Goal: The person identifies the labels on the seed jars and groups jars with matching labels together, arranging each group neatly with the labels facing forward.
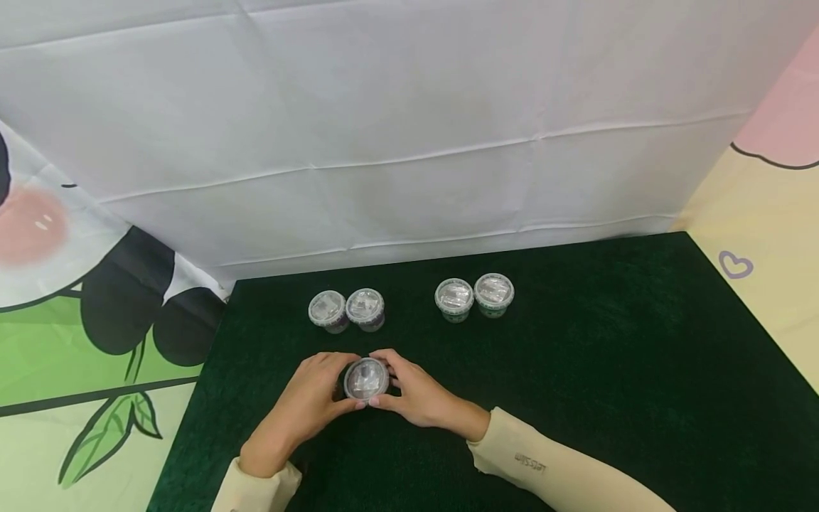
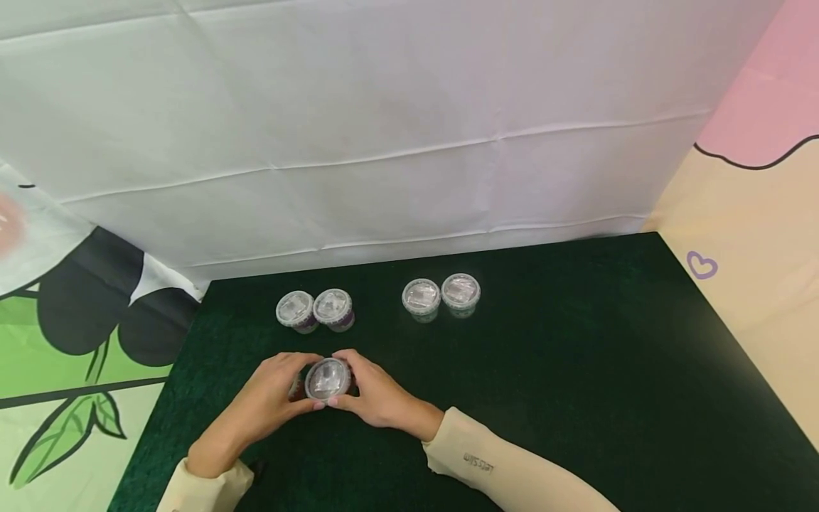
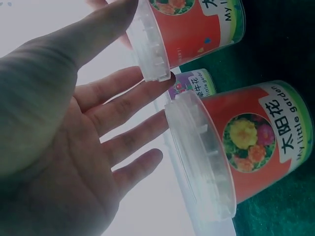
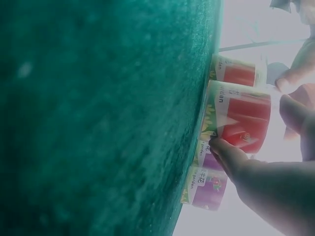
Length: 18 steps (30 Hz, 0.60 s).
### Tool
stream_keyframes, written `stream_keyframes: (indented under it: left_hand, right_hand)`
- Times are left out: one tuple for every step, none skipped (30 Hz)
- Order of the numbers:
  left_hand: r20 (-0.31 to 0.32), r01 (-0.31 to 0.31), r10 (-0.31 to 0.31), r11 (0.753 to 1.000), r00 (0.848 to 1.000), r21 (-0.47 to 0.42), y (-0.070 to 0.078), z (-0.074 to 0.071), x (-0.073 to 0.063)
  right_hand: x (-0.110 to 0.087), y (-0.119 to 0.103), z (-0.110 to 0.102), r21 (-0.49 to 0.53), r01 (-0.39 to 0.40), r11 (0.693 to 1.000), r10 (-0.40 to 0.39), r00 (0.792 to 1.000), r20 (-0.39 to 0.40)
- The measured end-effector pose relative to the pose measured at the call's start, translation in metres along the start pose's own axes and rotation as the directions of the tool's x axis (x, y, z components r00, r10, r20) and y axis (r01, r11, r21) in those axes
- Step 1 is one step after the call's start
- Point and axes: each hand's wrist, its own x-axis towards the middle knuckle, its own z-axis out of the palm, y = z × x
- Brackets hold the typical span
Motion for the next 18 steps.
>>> stream_keyframes:
  left_hand:
    - [-0.004, -0.005, 0.005, 1.0, 1.0, 0.004, 0.0, 0.0, 0.0]
    - [-0.006, -0.006, 0.006, 1.0, 1.0, 0.008, 0.0, 0.0, -0.001]
    - [-0.009, -0.005, 0.005, 1.0, 1.0, 0.013, 0.0, 0.001, -0.001]
    - [-0.012, -0.006, 0.006, 1.0, 1.0, 0.019, 0.0, 0.001, -0.001]
    - [-0.017, -0.01, 0.01, 1.0, 1.0, 0.028, 0.0, 0.001, -0.001]
    - [-0.023, -0.012, 0.013, 0.999, 1.0, 0.036, 0.0, 0.001, -0.002]
    - [-0.027, -0.012, 0.013, 0.999, 1.0, 0.045, 0.0, 0.002, -0.001]
    - [-0.03, -0.009, 0.01, 0.999, 1.0, 0.049, 0.0, 0.002, -0.002]
    - [-0.031, -0.011, 0.012, 0.999, 0.999, 0.053, -0.001, 0.003, -0.002]
    - [-0.032, -0.013, 0.014, 0.998, 0.999, 0.056, 0.0, 0.003, -0.002]
    - [-0.033, -0.011, 0.013, 0.998, 0.999, 0.058, 0.0, 0.003, -0.002]
    - [-0.033, -0.007, 0.009, 0.998, 0.999, 0.057, 0.0, 0.004, -0.003]
    - [-0.034, -0.006, 0.008, 0.998, 0.999, 0.058, 0.0, 0.004, -0.003]
    - [-0.034, -0.005, 0.007, 0.998, 0.999, 0.057, 0.001, 0.005, -0.003]
    - [-0.036, -0.006, 0.008, 0.998, 0.999, 0.06, 0.001, 0.005, -0.003]
    - [-0.04, -0.007, 0.01, 0.998, 0.999, 0.062, 0.002, 0.005, -0.003]
    - [-0.046, -0.009, 0.012, 0.998, 0.999, 0.066, 0.003, 0.006, -0.002]
    - [-0.052, -0.015, 0.018, 0.997, 0.998, 0.07, 0.004, 0.006, -0.002]
  right_hand:
    - [-0.001, -0.008, -0.001, -0.002, 0.001, 1.0, -0.001, 1.0, 0.002]
    - [-0.001, -0.011, -0.001, -0.016, -0.005, 1.0, 0.005, 1.0, 0.006]
    - [0.001, -0.002, 0.001, -0.014, -0.001, 1.0, 0.001, 1.0, 0.006]
    - [0.005, 0.008, 0.002, -0.014, 0.007, 1.0, -0.007, 1.0, 0.006]
    - [0.005, 0.004, 0.002, -0.029, 0.012, 1.0, -0.012, 1.0, 0.005]
    - [0.005, 0.003, 0.002, -0.023, -0.004, 1.0, 0.005, 1.0, 0.005]
    - [0.008, 0.011, 0.003, -0.023, -0.008, 1.0, 0.008, 1.0, 0.003]
    - [0.011, 0.018, 0.005, -0.03, -0.022, 0.999, 0.022, 1.0, 0.004]
    - [0.013, 0.022, 0.006, -0.03, -0.029, 0.999, 0.029, 1.0, 0.003]
    - [0.014, 0.025, 0.006, -0.044, -0.029, 0.999, 0.029, 1.0, 0.002]
    - [0.016, 0.029, 0.007, -0.054, -0.035, 0.998, 0.035, 0.999, 0.002]
    - [0.017, 0.035, 0.007, -0.058, -0.044, 0.997, 0.044, 0.999, 0.003]
    - [0.018, 0.038, 0.007, -0.071, -0.042, 0.997, 0.042, 0.999, 0.003]
    - [0.019, 0.041, 0.007, -0.08, -0.044, 0.996, 0.044, 0.999, 0.004]
    - [0.019, 0.042, 0.007, -0.085, -0.041, 0.996, 0.042, 0.999, 0.004]
    - [0.018, 0.042, 0.007, -0.089, -0.04, 0.995, 0.04, 0.999, 0.004]
    - [0.016, 0.04, 0.006, -0.092, -0.04, 0.995, 0.041, 0.999, 0.004]
    - [0.014, 0.037, 0.005, -0.09, -0.036, 0.995, 0.036, 0.999, 0.003]
